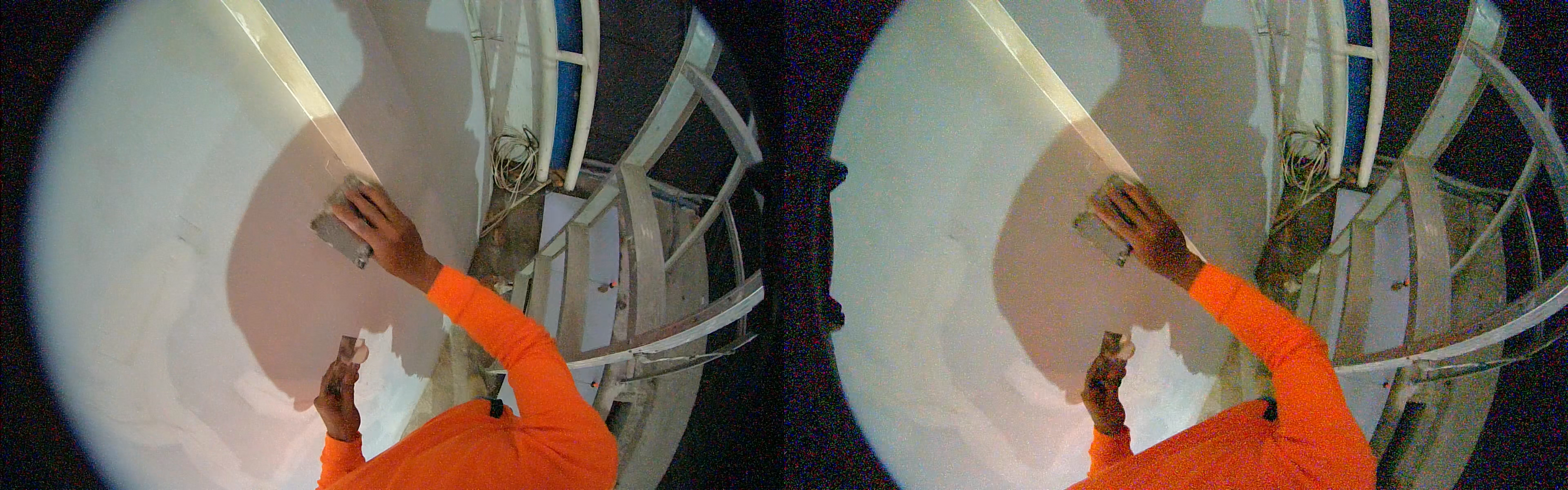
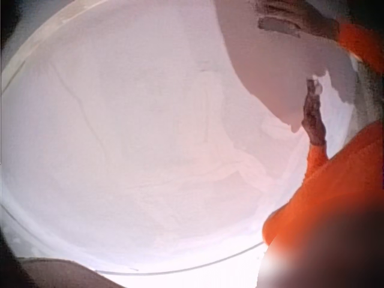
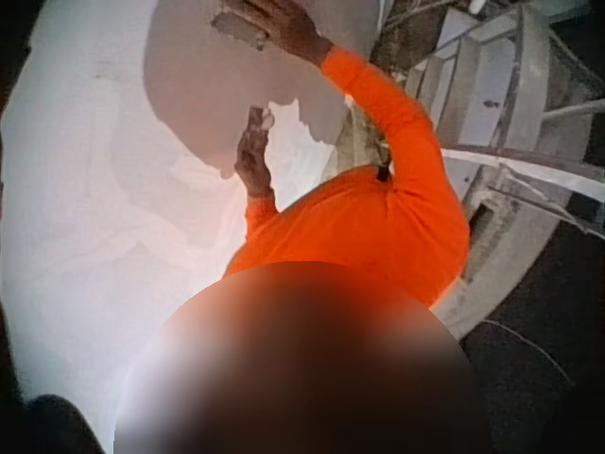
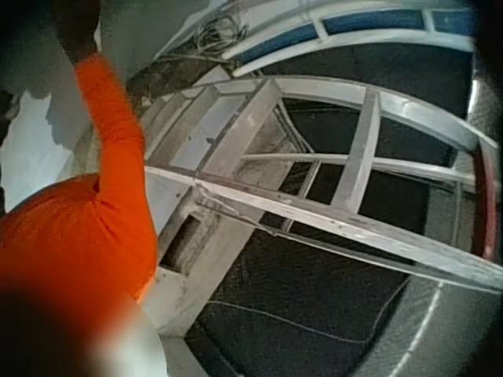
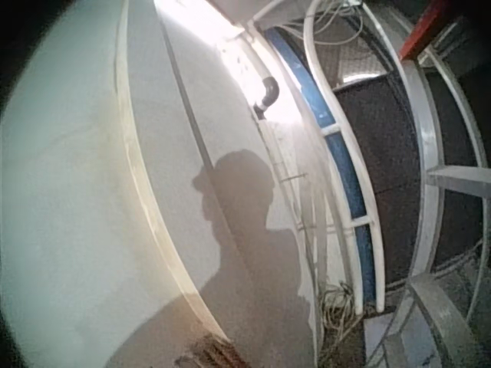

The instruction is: The person applies joint compound to a wall corner using a putty knife and a hawk. They repeatedly scoop compound from the hawk and spread it along the corner, smoothing the surface. The person briefly steps down to reload the hawk from a container on the floor, then continues applying and smoothing the compound.

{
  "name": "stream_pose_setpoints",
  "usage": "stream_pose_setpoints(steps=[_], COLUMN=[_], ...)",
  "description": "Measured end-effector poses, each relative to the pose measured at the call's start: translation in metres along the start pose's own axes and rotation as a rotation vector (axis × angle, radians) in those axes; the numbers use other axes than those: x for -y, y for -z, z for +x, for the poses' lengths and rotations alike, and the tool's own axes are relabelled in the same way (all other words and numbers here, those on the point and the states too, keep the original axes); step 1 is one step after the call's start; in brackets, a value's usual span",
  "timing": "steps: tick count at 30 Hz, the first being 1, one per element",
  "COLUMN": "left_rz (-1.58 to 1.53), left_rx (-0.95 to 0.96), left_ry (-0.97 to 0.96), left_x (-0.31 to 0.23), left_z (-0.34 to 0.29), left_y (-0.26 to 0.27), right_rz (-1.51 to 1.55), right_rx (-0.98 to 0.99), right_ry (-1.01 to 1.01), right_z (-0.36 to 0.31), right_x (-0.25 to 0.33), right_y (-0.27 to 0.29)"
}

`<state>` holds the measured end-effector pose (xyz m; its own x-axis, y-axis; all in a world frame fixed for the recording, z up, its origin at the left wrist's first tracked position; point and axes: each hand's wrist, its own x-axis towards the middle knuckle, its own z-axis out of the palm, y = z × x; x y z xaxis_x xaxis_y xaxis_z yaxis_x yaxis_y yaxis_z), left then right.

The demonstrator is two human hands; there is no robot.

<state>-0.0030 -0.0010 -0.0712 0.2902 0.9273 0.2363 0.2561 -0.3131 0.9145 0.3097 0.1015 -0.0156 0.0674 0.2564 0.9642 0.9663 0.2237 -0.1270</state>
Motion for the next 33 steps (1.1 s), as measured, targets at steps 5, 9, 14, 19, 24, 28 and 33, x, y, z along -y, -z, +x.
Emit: stream_pose_setpoints(steps=[5, 9, 14, 19, 24, 28, 33], left_rz=[-0.05, -0.012, -0.017, -0.066, -0.061, -0.06, -0.011], left_rx=[0.005, 0.002, -0.025, 0.016, -0.003, -0.006, -0.021], left_ry=[0.013, 0.002, 0.033, -0.014, -0.016, 0.009, 0.053], left_x=[-0.004, -0.007, -0.009, -0.009, -0.009, -0.012, -0.012], left_z=[0.0, 0.0, -0.002, -0.002, -0.001, -0.003, -0.005], left_y=[-0.001, -0.001, 0.0, 0.001, -0.004, -0.003, -0.001], right_rz=[0.017, -0.009, 0.03, 0.037, -0.002, 0.006, 0.042], right_rx=[0.022, 0.045, 0.051, 0.041, -0.028, -0.079, 0.018], right_ry=[-0.01, 0.003, -0.031, -0.046, 0.031, 0.041, -0.016], right_z=[0.002, 0.027, 0.001, -0.018, 0.035, 0.046, 0.01], right_x=[0.002, -0.007, -0.005, 0.0, -0.004, -0.002, -0.002], right_y=[0.005, -0.011, -0.01, 0.003, -0.013, -0.014, -0.01])
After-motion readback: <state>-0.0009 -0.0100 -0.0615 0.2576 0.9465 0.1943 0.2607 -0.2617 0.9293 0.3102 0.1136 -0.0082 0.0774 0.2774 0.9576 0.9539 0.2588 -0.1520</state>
